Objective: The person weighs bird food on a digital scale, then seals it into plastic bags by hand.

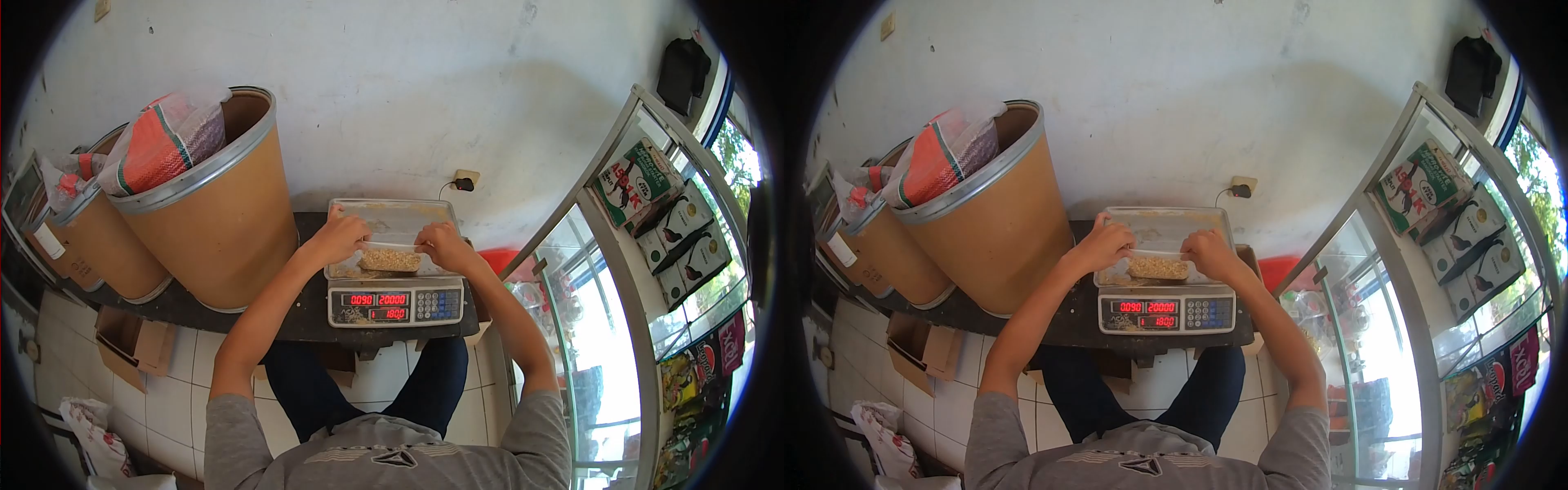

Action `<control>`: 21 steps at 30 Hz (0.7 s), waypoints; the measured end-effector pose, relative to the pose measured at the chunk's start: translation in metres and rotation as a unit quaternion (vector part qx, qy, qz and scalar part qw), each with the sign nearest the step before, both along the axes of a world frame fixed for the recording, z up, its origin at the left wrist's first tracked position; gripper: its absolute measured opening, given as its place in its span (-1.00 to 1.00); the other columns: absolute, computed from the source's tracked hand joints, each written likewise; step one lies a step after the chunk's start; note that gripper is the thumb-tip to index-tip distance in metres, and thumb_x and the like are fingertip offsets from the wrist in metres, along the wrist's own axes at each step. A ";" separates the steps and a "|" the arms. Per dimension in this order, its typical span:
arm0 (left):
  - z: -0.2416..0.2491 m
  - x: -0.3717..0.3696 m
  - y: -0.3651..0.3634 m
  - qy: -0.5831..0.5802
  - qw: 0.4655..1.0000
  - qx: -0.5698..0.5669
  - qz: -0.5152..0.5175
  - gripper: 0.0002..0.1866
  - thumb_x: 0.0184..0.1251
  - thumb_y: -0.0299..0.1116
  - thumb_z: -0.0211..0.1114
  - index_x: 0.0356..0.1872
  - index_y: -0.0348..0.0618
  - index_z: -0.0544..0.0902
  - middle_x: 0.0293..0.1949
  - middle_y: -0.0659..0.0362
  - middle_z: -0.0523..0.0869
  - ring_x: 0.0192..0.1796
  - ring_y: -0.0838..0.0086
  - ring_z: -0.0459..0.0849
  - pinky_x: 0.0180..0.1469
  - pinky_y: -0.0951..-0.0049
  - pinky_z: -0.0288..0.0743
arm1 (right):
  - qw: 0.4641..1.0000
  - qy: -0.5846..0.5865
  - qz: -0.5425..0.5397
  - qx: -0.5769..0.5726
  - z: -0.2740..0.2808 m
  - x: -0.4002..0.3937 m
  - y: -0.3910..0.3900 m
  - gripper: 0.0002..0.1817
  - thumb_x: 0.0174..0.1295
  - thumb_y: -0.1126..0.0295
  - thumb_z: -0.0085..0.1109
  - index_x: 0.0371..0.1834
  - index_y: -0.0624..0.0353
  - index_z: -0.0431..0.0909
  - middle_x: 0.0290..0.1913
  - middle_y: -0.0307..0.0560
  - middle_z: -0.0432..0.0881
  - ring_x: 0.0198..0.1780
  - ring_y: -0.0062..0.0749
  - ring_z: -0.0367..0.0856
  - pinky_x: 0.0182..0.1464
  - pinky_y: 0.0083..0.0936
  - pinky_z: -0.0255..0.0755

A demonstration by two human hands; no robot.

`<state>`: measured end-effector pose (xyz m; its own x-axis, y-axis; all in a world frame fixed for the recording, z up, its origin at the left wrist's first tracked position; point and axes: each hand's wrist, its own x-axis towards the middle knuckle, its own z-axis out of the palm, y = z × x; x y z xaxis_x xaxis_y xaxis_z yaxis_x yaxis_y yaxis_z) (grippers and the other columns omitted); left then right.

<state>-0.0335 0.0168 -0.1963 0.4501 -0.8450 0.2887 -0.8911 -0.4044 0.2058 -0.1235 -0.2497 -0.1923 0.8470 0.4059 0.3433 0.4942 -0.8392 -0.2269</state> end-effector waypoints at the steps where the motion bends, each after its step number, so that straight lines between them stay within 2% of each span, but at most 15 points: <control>1: 0.001 0.000 -0.001 0.013 1.000 -0.005 0.000 -0.95 0.21 -0.41 0.27 -0.32 -0.06 0.65 -0.38 0.23 0.62 -0.17 0.38 0.57 0.23 0.05 0.03 | 1.000 0.016 0.003 0.020 0.001 0.001 -0.001 -0.92 0.10 0.47 0.24 -0.36 0.22 0.63 -0.44 -0.03 0.63 -0.26 -0.15 0.59 -0.14 -0.31 0.37; 2: 0.000 0.001 0.000 0.012 1.000 -0.005 -0.001 -0.95 0.21 -0.41 0.27 -0.32 -0.06 0.65 -0.38 0.23 0.62 -0.17 0.38 0.57 0.23 0.05 0.03 | 0.999 0.032 0.006 0.040 0.001 0.001 -0.002 -0.91 0.09 0.49 0.25 -0.35 0.26 0.62 -0.46 0.00 0.63 -0.30 -0.16 0.60 -0.19 -0.34 0.41; 3: -0.002 0.001 0.001 0.067 0.997 -0.028 -0.005 -0.95 0.22 -0.40 0.25 -0.33 -0.08 0.64 -0.37 0.22 0.63 -0.18 0.38 0.58 0.19 0.11 0.06 | 0.999 0.031 0.006 0.040 0.003 0.000 -0.002 -0.91 0.09 0.49 0.25 -0.35 0.26 0.62 -0.46 0.00 0.63 -0.30 -0.16 0.60 -0.19 -0.34 0.41; 4: -0.004 0.001 0.002 0.122 0.991 -0.050 -0.008 -0.94 0.24 -0.38 0.24 -0.34 -0.10 0.63 -0.35 0.20 0.64 -0.19 0.37 0.59 0.15 0.16 0.09 | 0.992 0.085 0.000 0.094 0.004 -0.002 -0.002 -0.91 0.08 0.48 0.26 -0.36 0.25 0.63 -0.46 -0.01 0.63 -0.32 -0.19 0.60 -0.21 -0.35 0.40; 5: -0.006 0.002 0.002 0.120 0.991 -0.050 -0.008 -0.94 0.24 -0.38 0.24 -0.34 -0.10 0.63 -0.35 0.20 0.64 -0.19 0.37 0.59 0.15 0.16 0.09 | 0.979 0.138 -0.006 0.148 0.006 -0.003 -0.003 -0.90 0.07 0.47 0.26 -0.37 0.25 0.63 -0.45 -0.01 0.64 -0.34 -0.22 0.60 -0.22 -0.37 0.40; 8: -0.014 0.002 0.002 0.143 0.988 -0.063 -0.002 -0.90 0.28 -0.36 0.19 -0.29 -0.12 0.62 -0.36 0.20 0.64 -0.22 0.38 0.58 0.09 0.26 0.08 | 0.975 0.133 0.023 0.178 -0.002 -0.001 -0.009 -0.88 0.13 0.46 0.25 -0.31 0.27 0.63 -0.44 -0.01 0.64 -0.33 -0.32 0.59 -0.23 -0.42 0.42; 10: -0.019 0.001 -0.001 0.166 0.983 -0.078 0.008 -0.86 0.34 -0.37 0.10 -0.23 -0.14 0.60 -0.34 0.14 0.62 -0.20 0.33 0.55 0.10 0.27 0.11 | 0.972 0.146 0.021 0.186 -0.006 0.000 -0.008 -0.86 0.15 0.44 0.24 -0.29 0.27 0.63 -0.42 0.00 0.64 -0.33 -0.31 0.58 -0.21 -0.41 0.42; 13: -0.027 0.001 -0.006 0.172 0.980 -0.097 0.003 -0.83 0.35 -0.36 0.07 -0.22 -0.16 0.59 -0.32 0.10 0.62 -0.18 0.28 0.55 0.11 0.27 0.13 | 0.967 0.171 0.018 0.189 -0.003 -0.003 0.000 -0.85 0.19 0.42 0.22 -0.26 0.27 0.64 -0.40 0.01 0.64 -0.31 -0.30 0.58 -0.17 -0.40 0.43; 15: -0.028 0.002 -0.007 0.163 0.981 -0.105 -0.021 -0.84 0.34 -0.39 0.08 -0.20 -0.17 0.60 -0.32 0.07 0.61 -0.18 0.25 0.55 0.08 0.27 0.19 | 0.965 0.184 0.015 0.184 -0.006 -0.003 0.001 -0.84 0.20 0.42 0.21 -0.25 0.27 0.64 -0.38 0.01 0.64 -0.30 -0.28 0.58 -0.16 -0.39 0.43; 17: -0.025 0.004 -0.006 0.152 0.981 -0.113 -0.044 -0.84 0.32 -0.43 0.10 -0.18 -0.18 0.61 -0.31 0.04 0.61 -0.19 0.22 0.56 0.05 0.26 0.26 | 0.969 0.126 0.065 0.201 -0.016 0.003 -0.002 -0.85 0.18 0.43 0.22 -0.24 0.26 0.65 -0.37 0.00 0.64 -0.30 -0.27 0.57 -0.17 -0.39 0.41; 19: -0.012 0.006 -0.004 0.192 0.977 -0.049 -0.074 -0.80 0.26 -0.53 0.15 -0.12 -0.17 0.63 -0.29 0.01 0.60 -0.21 0.21 0.58 -0.07 0.29 0.39 | 0.970 0.127 0.071 0.193 -0.012 0.003 -0.001 -0.85 0.17 0.44 0.23 -0.25 0.26 0.66 -0.37 -0.01 0.63 -0.29 -0.27 0.56 -0.18 -0.39 0.41; 21: -0.007 0.011 -0.003 0.211 0.974 -0.040 -0.076 -0.76 0.23 -0.56 0.17 -0.10 -0.15 0.64 -0.29 0.02 0.60 -0.22 0.23 0.58 -0.12 0.32 0.42 | 0.971 0.129 0.077 0.186 -0.009 0.005 -0.001 -0.86 0.16 0.45 0.24 -0.26 0.25 0.67 -0.37 -0.01 0.63 -0.29 -0.28 0.56 -0.19 -0.39 0.40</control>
<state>-0.0227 0.0139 -0.2034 0.4146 -0.8934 0.1733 -0.7685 -0.2417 0.5925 -0.1188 -0.2503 -0.2008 0.8629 0.4240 0.2748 0.4944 -0.5962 -0.6325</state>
